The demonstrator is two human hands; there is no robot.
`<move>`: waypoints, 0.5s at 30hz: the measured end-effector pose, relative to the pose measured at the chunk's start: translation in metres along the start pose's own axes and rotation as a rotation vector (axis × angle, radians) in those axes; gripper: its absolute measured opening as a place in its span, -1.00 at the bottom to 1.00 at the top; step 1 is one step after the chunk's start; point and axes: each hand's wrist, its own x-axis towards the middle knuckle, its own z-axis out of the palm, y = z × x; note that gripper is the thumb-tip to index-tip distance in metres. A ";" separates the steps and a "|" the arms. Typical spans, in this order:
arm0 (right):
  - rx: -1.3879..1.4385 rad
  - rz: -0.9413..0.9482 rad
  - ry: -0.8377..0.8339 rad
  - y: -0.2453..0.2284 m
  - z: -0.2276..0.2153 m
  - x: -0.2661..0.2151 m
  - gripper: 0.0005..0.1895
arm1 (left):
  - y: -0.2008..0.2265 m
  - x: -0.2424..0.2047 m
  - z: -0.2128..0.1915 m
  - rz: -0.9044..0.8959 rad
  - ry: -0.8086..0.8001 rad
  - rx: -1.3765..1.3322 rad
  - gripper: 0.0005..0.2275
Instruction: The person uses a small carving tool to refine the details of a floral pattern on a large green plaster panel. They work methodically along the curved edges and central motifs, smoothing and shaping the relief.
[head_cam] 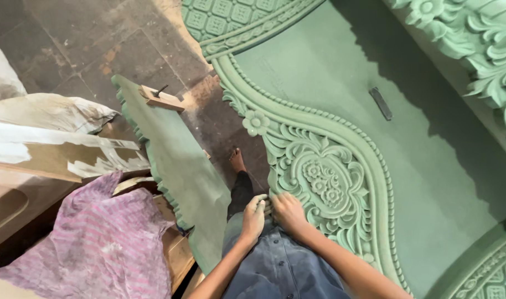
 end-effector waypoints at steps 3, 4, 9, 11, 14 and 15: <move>0.004 0.053 -0.024 0.004 0.004 0.005 -0.78 | 0.004 0.002 0.003 0.076 0.083 0.217 -0.74; 0.020 -0.016 -0.028 0.009 0.001 0.005 -0.74 | 0.009 0.003 0.003 0.005 0.089 0.208 -0.74; -0.109 -0.241 -0.116 0.030 -0.035 -0.050 -0.42 | 0.027 -0.016 0.006 0.418 0.024 0.499 -0.76; -0.098 -0.231 -0.080 0.035 -0.028 -0.039 -0.41 | 0.043 -0.008 0.005 0.531 0.021 0.494 -0.76; -0.035 -0.180 0.040 0.018 0.001 -0.028 -0.52 | 0.052 -0.013 -0.002 0.515 0.057 0.518 -0.76; -0.011 -0.204 0.041 0.020 0.004 -0.029 -0.51 | 0.051 -0.014 -0.003 0.505 0.056 0.529 -0.76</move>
